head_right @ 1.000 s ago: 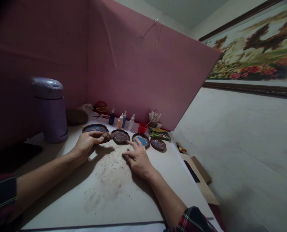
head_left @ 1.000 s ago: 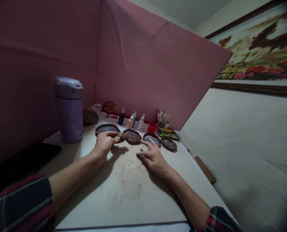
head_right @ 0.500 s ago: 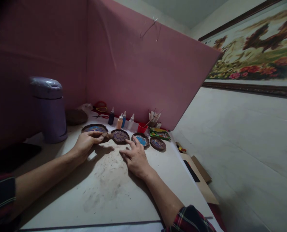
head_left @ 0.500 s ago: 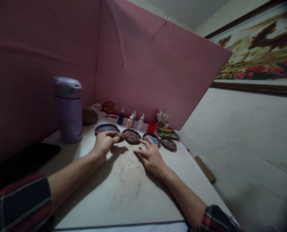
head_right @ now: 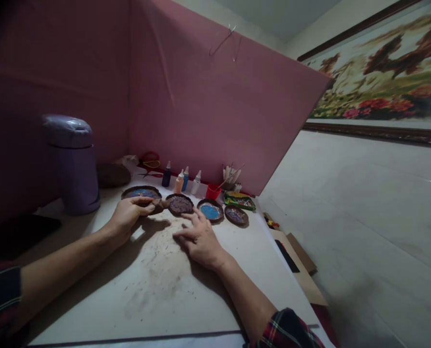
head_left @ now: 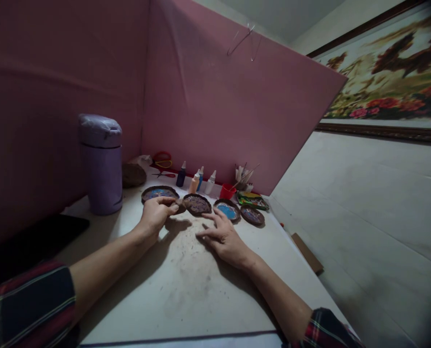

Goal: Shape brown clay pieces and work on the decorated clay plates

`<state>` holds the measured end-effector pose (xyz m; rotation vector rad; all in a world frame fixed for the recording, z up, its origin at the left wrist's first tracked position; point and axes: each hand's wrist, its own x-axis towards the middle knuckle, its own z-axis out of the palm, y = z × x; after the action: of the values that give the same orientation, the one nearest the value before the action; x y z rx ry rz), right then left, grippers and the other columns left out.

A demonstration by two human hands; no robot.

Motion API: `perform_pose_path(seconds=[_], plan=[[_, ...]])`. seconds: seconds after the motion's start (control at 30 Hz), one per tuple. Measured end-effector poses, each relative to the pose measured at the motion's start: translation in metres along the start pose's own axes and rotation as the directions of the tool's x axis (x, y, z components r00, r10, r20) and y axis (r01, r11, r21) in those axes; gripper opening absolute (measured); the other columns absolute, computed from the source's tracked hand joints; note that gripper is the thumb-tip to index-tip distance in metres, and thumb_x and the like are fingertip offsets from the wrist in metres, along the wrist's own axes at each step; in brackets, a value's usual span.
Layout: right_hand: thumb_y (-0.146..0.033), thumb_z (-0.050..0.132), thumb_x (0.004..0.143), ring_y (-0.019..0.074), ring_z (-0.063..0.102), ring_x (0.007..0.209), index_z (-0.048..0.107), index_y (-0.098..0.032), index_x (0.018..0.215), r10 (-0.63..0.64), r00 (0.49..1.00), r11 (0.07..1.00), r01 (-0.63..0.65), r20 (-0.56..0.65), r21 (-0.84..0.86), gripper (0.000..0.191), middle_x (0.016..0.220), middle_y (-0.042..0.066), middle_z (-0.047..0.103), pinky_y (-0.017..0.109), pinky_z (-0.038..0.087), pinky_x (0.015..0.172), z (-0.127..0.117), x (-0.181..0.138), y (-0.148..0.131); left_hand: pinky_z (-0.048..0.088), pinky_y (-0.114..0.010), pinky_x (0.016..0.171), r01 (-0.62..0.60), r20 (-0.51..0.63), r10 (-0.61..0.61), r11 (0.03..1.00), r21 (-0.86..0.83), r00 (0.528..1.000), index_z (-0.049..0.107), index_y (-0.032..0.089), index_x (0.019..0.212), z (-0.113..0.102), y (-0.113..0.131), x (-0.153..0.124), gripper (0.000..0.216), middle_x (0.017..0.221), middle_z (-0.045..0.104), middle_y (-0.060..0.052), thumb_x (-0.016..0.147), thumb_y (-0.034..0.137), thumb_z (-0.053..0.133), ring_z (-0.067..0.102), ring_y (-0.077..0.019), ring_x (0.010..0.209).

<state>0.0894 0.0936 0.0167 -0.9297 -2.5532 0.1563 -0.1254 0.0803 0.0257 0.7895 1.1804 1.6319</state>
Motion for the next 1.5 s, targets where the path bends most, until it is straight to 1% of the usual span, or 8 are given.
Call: perform_pose_path(seconds=[0.23,0.4,0.57,0.73,0.9,1.17,1.3,1.5], plan=[[-0.027,0.057,0.086,0.0294,0.025,0.135,0.074,-0.029,0.094,0.046,0.998,0.999,-0.047,-0.049,-0.006,0.019,0.134,0.004,0.05,0.055,0.026,0.106,-0.009,-0.008,0.007,0.052,-0.028,0.06,-0.003,0.003,0.003,1.0,-0.013,1.0,0.071,0.008,0.074,-0.001,-0.001,0.0,0.025,0.072,0.071,-0.01,0.048,0.009,0.072,0.065,-0.0197,0.068],[-0.025,0.059,0.084,0.0281,0.024,0.136,0.074,-0.032,0.089,-0.059,0.998,0.998,0.059,0.009,-0.007,0.018,0.133,0.0,0.051,0.052,0.026,0.107,-0.012,-0.011,0.003,0.053,-0.03,0.057,0.001,0.008,-0.001,1.0,-0.024,1.0,0.071,0.008,0.074,0.0,0.001,-0.002,0.025,0.073,0.071,-0.011,0.049,0.009,0.072,0.065,-0.0218,0.07],[-0.026,0.057,0.086,0.0306,0.029,0.133,0.074,-0.03,0.092,0.002,0.999,0.999,-0.005,-0.048,-0.053,0.019,0.131,0.004,0.054,0.055,0.029,0.104,-0.012,-0.011,0.004,0.052,-0.029,0.055,0.003,-0.01,-0.003,1.0,-0.026,1.0,0.071,0.008,0.073,0.001,0.001,-0.001,0.025,0.071,0.07,-0.01,0.048,0.007,0.07,0.065,-0.0215,0.067],[-0.032,0.057,0.087,0.0279,0.026,0.135,0.074,-0.032,0.094,-0.085,0.995,0.996,0.084,0.056,0.008,0.018,0.132,0.0,0.053,0.051,0.029,0.106,-0.015,-0.011,0.004,0.052,-0.029,0.057,0.001,-0.01,-0.001,1.0,-0.025,1.0,0.07,0.009,0.071,0.001,0.001,-0.002,0.022,0.07,0.07,-0.01,0.049,0.008,0.071,0.064,-0.0209,0.068],[-0.027,0.057,0.085,0.0312,0.032,0.131,0.075,-0.029,0.089,0.064,0.996,0.992,-0.071,-0.06,-0.108,0.019,0.128,0.006,0.056,0.055,0.029,0.103,-0.016,-0.011,0.013,0.052,-0.032,0.058,0.012,0.017,-0.011,1.0,-0.024,1.0,0.07,0.009,0.073,0.001,0.001,-0.003,0.025,0.072,0.07,-0.011,0.048,0.012,0.073,0.065,-0.0228,0.069],[-0.023,0.057,0.085,0.0281,0.027,0.135,0.073,-0.03,0.094,-0.042,0.999,0.996,0.043,-0.013,0.082,0.02,0.133,0.002,0.051,0.052,0.027,0.107,-0.012,-0.01,0.003,0.049,-0.03,0.062,-0.014,0.007,0.014,1.0,0.016,1.0,0.071,0.009,0.073,0.001,0.001,-0.002,0.025,0.071,0.07,-0.009,0.048,0.014,0.073,0.063,-0.0196,0.067],[-0.016,0.057,0.082,0.025,0.04,0.123,0.068,-0.03,0.108,-0.077,0.985,0.991,0.093,-0.157,0.097,0.031,0.125,0.005,0.054,0.047,0.033,0.105,-0.013,-0.008,-0.001,0.047,-0.026,0.062,-0.027,0.071,0.024,0.999,0.047,0.997,0.072,0.011,0.073,0.003,0.002,-0.006,0.025,0.07,0.071,-0.007,0.047,0.012,0.074,0.062,-0.0169,0.066],[-0.018,0.057,0.082,0.0245,0.045,0.118,0.064,-0.03,0.112,-0.082,0.959,0.98,0.128,-0.272,0.154,0.034,0.125,0.007,0.048,0.043,0.038,0.1,-0.009,-0.006,-0.012,0.043,-0.024,0.055,0.072,0.306,-0.1,0.992,0.102,0.947,0.073,0.012,0.08,0.007,-0.001,-0.013,0.028,0.074,0.072,-0.008,0.052,0.014,0.072,0.062,-0.0161,0.061]])
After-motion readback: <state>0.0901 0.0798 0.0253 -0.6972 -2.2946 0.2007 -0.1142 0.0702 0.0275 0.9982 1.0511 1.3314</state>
